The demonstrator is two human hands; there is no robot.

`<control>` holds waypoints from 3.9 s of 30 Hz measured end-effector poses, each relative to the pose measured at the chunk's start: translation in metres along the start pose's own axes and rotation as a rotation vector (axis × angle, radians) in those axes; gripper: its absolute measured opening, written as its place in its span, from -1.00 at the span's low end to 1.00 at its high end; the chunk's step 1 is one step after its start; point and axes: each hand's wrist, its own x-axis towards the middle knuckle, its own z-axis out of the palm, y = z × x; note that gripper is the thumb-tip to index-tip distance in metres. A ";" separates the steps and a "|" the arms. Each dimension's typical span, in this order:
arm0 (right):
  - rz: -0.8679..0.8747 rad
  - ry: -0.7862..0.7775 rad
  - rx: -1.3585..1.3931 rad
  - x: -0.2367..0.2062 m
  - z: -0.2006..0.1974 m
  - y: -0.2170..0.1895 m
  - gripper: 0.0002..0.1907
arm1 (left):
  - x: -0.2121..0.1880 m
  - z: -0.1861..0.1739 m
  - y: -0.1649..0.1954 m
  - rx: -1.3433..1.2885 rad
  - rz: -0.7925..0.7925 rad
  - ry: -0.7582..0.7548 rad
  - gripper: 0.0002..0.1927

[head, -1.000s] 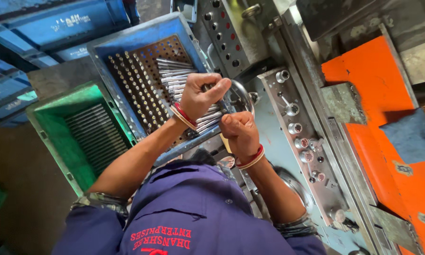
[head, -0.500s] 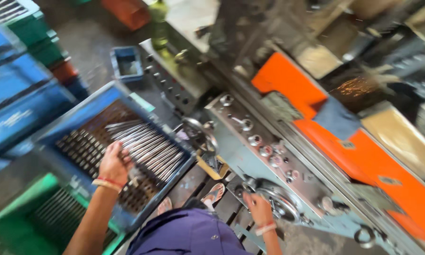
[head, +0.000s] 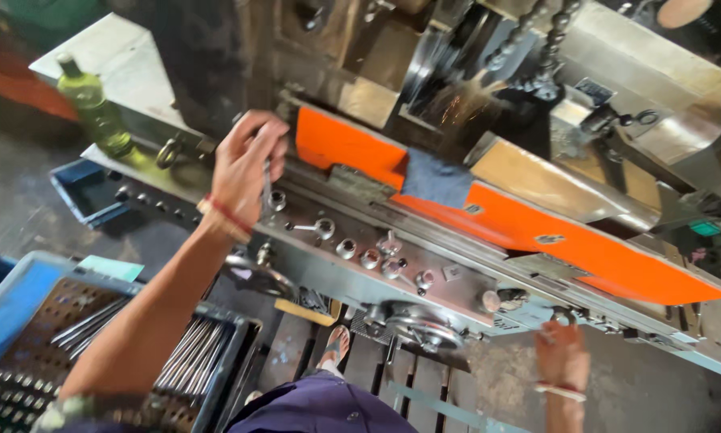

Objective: The person repeatedly picks metal rods from a blue crate, inserts them into a metal forming machine, and operates a lever to process each rod. The processed rods are returned to the crate. The person wears flip-flops and a purple shirt with red text.

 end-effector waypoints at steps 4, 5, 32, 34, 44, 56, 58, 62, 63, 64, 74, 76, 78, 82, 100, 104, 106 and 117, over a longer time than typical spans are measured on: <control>-0.038 0.251 -0.226 0.095 -0.052 0.030 -0.72 | 0.079 0.092 0.000 -0.143 -0.094 -0.137 -0.85; -0.054 0.267 -0.306 0.118 -0.065 0.038 -0.73 | 0.098 0.112 -0.008 -0.153 -0.099 -0.181 -0.84; 0.458 -0.037 -0.419 0.356 -0.063 0.196 -0.06 | 0.229 0.259 -0.337 0.462 -0.744 -0.373 -0.79; 0.440 -0.011 -0.441 0.353 -0.060 0.196 -0.10 | 0.228 0.258 -0.335 0.479 -0.751 -0.405 -0.78; 0.451 0.010 -0.419 0.350 -0.058 0.190 -0.16 | 0.226 0.252 -0.340 0.503 -0.746 -0.412 -0.84; 0.487 -0.003 -0.527 0.350 -0.062 0.186 -0.10 | 0.265 0.276 -0.337 0.300 -0.626 -0.179 -0.75; 0.487 -0.007 -0.543 0.349 -0.061 0.189 -0.07 | 0.279 0.290 -0.328 0.238 -0.621 -0.085 -0.76; 0.447 -0.030 -0.658 0.350 -0.060 0.197 -0.07 | 0.304 0.310 -0.316 0.153 -0.773 0.115 -0.68; 0.438 -0.044 -0.681 0.351 -0.060 0.199 -0.06 | 0.309 0.313 -0.317 0.146 -0.854 0.152 -0.62; 0.431 -0.058 -0.704 0.352 -0.060 0.200 -0.04 | 0.315 0.317 -0.319 0.084 -0.840 0.215 -0.63; 0.427 -0.043 -0.940 0.348 -0.054 0.217 -0.08 | 0.344 0.324 -0.367 -0.228 -0.773 0.461 -0.70; 0.416 -0.057 -0.872 0.348 -0.054 0.219 -0.10 | 0.348 0.324 -0.369 -0.247 -0.781 0.473 -0.71; 0.416 -0.063 -0.862 0.348 -0.056 0.219 -0.10 | 0.352 0.324 -0.370 -0.238 -0.780 0.469 -0.69; 0.427 -0.059 -0.880 0.345 -0.057 0.215 -0.10 | 0.354 0.320 -0.371 -0.261 -0.780 0.475 -0.67; 0.489 -0.079 -0.800 0.353 -0.058 0.208 -0.04 | 0.340 0.311 -0.392 -0.322 -0.762 0.317 -0.57; 0.484 -0.069 -0.793 0.356 -0.059 0.204 -0.04 | 0.340 0.310 -0.382 -0.291 -0.777 0.282 -0.58; 0.503 -0.076 -0.778 0.357 -0.059 0.204 -0.02 | 0.340 0.308 -0.378 -0.389 -0.771 0.263 -0.49; 0.477 -0.041 -0.814 0.332 -0.069 0.163 -0.05 | 0.337 0.305 -0.392 -0.178 -0.206 0.521 -0.52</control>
